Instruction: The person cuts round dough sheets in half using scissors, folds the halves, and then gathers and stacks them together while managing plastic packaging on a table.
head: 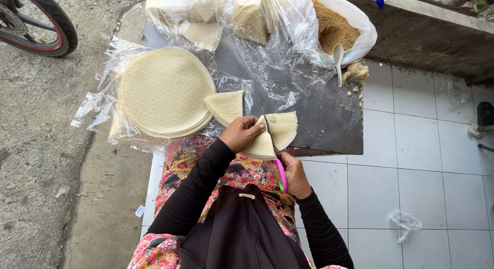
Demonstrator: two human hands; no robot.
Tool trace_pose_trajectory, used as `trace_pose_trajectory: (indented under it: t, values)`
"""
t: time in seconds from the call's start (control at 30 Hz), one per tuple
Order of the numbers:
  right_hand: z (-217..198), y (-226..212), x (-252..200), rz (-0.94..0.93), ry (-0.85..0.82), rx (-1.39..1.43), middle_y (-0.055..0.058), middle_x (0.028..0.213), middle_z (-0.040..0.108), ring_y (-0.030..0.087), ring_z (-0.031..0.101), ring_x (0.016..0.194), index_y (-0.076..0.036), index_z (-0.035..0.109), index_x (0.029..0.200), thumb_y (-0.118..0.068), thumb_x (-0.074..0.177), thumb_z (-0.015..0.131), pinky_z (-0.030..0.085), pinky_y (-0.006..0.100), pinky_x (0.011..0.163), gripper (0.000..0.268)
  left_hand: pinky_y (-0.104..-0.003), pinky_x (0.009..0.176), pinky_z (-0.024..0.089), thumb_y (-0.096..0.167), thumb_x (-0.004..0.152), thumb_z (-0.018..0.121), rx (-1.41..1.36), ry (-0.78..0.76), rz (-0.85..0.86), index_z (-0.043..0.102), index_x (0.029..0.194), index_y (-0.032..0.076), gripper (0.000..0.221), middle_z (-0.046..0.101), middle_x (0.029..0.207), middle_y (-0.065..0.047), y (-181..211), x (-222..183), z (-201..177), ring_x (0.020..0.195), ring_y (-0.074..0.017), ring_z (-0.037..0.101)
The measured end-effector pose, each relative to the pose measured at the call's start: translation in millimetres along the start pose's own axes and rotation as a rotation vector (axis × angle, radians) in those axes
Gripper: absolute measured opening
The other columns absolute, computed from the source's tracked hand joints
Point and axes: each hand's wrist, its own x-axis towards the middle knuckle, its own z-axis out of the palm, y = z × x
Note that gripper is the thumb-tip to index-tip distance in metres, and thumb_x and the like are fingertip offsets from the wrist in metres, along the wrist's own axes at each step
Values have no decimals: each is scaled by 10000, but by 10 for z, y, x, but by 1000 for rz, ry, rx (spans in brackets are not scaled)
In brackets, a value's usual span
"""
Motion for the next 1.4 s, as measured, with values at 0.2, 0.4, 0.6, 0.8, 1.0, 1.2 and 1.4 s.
trace_pose_trajectory:
  t: [0.2, 0.4, 0.6, 0.8, 1.0, 1.2, 1.4]
  values:
    - [-148, -123, -258, 90, -73, 47, 40, 754, 682, 61, 614, 524, -9, 642, 1227, -272, 850, 802, 516, 221, 457, 487, -271, 652, 524, 228, 1027, 615, -174, -57, 83, 689, 1067, -16, 258, 705, 848, -13, 87, -153, -41, 712, -58, 604]
    - [-834, -102, -608, 15, 169, -29, 25, 740, 678, 121, 672, 593, -72, 445, 1217, -220, 778, 807, 562, 263, 474, 588, -237, 744, 508, 235, 1049, 596, -121, 87, 173, 661, 1108, -3, 253, 678, 902, -14, 284, -616, -282, 820, -39, 587]
    - [-1748, -248, -76, 126, 413, -834, 136, 728, 692, 250, 686, 623, -52, 492, 1127, -383, 828, 846, 554, 372, 630, 569, -228, 820, 517, 210, 1038, 632, -479, 63, 176, 644, 1078, 9, 205, 679, 974, -8, 202, -565, 47, 896, -56, 612]
    - [-1995, -251, 357, 154, 344, -1107, 170, 818, 738, 373, 736, 789, -82, 539, 1090, -456, 854, 823, 570, 472, 735, 525, -323, 891, 576, 118, 1007, 653, -880, 176, 138, 535, 1143, 20, 205, 628, 1073, -79, 243, -84, 630, 957, -145, 651]
    - [-1952, -314, 422, 242, 299, -1210, 139, 829, 734, 361, 741, 838, -117, 542, 1098, -516, 774, 846, 568, 476, 752, 597, -399, 875, 627, 71, 980, 539, -1111, 306, -27, 326, 1112, 81, 251, 536, 1168, -122, 286, 113, 964, 1021, -208, 672]
    - [-1954, -361, 398, 205, 280, -1233, 123, 844, 735, 349, 731, 854, -108, 547, 1077, -534, 789, 837, 560, 476, 758, 590, -369, 918, 570, 78, 995, 566, -940, 405, 27, 358, 1173, 62, 274, 538, 1170, -135, 54, 163, 1059, 1039, -194, 621]
    - [-2011, -420, 488, 160, 252, -1231, 104, 909, 714, 322, 720, 871, -121, 564, 1036, -500, 684, 899, 557, 475, 752, 616, -299, 921, 535, 74, 997, 611, -796, 378, 90, 470, 1221, 11, 272, 579, 1159, -100, -94, 101, 975, 1043, -148, 598]
